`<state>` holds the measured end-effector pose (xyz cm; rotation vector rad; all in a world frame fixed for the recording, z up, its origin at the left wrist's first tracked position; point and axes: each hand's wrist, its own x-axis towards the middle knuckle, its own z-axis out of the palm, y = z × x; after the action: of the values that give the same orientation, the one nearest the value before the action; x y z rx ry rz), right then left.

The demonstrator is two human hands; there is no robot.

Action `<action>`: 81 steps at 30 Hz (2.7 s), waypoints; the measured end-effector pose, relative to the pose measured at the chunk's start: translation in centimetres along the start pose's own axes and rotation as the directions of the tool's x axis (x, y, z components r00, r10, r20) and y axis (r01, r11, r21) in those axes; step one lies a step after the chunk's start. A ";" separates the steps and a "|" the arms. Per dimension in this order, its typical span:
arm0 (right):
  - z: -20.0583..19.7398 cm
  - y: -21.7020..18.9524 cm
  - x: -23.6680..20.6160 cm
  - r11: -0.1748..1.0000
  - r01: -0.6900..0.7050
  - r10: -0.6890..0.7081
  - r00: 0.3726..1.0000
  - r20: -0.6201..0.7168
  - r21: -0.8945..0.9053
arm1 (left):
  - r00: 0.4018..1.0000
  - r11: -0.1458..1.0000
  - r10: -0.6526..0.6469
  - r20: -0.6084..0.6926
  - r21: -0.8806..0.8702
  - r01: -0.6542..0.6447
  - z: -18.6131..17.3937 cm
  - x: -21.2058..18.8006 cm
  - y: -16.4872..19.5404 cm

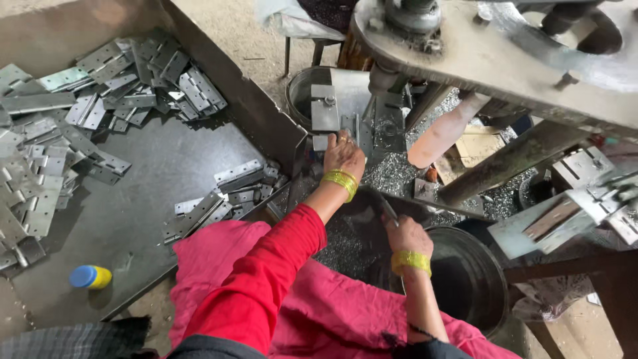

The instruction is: The person operates a drill press to process small metal plates. They pick up each plate, place it under the drill, activate the machine, and then remove the processed plate to a pile.

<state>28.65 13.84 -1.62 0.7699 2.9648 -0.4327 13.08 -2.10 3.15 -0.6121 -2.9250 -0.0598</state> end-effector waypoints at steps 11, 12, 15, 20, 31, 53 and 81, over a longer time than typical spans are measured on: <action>2.9 1.2 -0.6 0.994 -0.071 0.068 0.997 0.045 0.082 | 0.974 0.999 0.029 -0.223 0.027 -0.023 0.6 0.8 -0.6; 2.1 1.1 0.5 0.999 -0.031 0.031 0.999 0.015 0.038 | 0.992 0.999 0.031 -0.125 0.018 -0.029 0.5 1.2 -0.7; 1.1 1.1 1.8 0.999 -0.003 0.003 1.000 -0.011 -0.043 | 1.000 1.000 0.002 -0.007 0.006 -0.002 0.0 2.4 -0.6; 3.2 1.0 -1.0 0.987 -0.070 0.058 0.995 0.086 0.144 | 0.998 0.999 -0.035 -0.048 -0.004 0.035 0.8 3.3 -0.7; 0.4 0.1 0.3 0.998 -0.059 0.058 0.996 0.068 0.017 | 0.986 0.984 -0.078 -0.144 0.147 0.099 2.3 7.3 -1.2; -0.3 -0.8 -1.4 1.000 -0.027 0.027 0.999 -0.018 0.006 | 0.978 0.974 -0.207 0.035 0.105 0.202 0.6 9.1 -2.9; -1.8 -2.1 -3.5 0.978 0.144 -0.085 0.934 -0.346 0.151 | 0.972 0.985 0.169 -0.161 0.013 -0.169 -0.6 -3.7 -3.3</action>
<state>30.74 10.91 1.11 0.7559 3.3420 -0.6335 15.20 -6.67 3.13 -0.8143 -2.7066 -0.0859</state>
